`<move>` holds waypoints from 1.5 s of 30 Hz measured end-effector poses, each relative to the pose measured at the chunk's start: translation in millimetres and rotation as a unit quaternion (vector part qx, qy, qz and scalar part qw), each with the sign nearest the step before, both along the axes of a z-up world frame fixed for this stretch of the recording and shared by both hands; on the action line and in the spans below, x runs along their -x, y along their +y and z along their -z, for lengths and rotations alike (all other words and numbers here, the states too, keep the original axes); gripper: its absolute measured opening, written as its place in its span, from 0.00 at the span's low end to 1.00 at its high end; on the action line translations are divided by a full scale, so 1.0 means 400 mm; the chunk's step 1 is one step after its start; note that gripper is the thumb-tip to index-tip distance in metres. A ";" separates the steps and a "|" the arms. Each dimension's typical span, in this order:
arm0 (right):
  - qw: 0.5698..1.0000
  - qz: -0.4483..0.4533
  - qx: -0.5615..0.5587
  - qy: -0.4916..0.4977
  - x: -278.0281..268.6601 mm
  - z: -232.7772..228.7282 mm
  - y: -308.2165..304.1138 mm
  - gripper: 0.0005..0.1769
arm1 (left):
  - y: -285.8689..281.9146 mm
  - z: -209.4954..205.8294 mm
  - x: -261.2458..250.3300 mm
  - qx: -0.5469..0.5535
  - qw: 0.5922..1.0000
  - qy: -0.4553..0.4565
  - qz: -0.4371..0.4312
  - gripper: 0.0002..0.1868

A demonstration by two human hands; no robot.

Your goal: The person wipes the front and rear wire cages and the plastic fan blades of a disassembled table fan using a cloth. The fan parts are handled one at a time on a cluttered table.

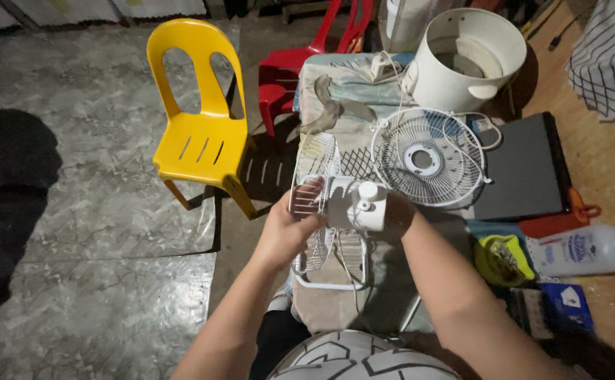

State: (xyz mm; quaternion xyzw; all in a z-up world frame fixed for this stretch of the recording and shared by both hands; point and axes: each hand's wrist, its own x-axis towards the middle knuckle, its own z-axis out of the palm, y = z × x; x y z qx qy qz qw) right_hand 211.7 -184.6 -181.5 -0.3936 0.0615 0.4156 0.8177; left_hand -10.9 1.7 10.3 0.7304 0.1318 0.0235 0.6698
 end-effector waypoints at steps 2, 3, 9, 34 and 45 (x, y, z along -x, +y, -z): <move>0.999 0.048 0.025 -0.003 -0.014 -0.075 -0.012 0.22 | 0.006 0.011 -0.011 0.033 0.996 -0.081 0.028 0.30; 0.997 0.073 0.030 -0.014 -0.032 -0.121 -0.020 0.21 | 0.011 0.013 -0.026 0.048 0.990 -0.124 0.042 0.29; 0.960 0.197 -0.052 -0.190 0.083 -0.343 -0.179 0.16 | 0.028 0.053 -0.038 0.148 0.987 -0.055 0.035 0.41; 0.522 0.382 0.414 -0.641 0.564 -0.484 0.231 0.08 | -0.009 0.078 -0.066 0.422 0.894 -0.119 0.088 0.35; 0.483 0.410 0.413 -0.654 0.659 -0.166 0.209 0.10 | -0.008 0.042 -0.065 0.302 0.948 -0.074 0.074 0.18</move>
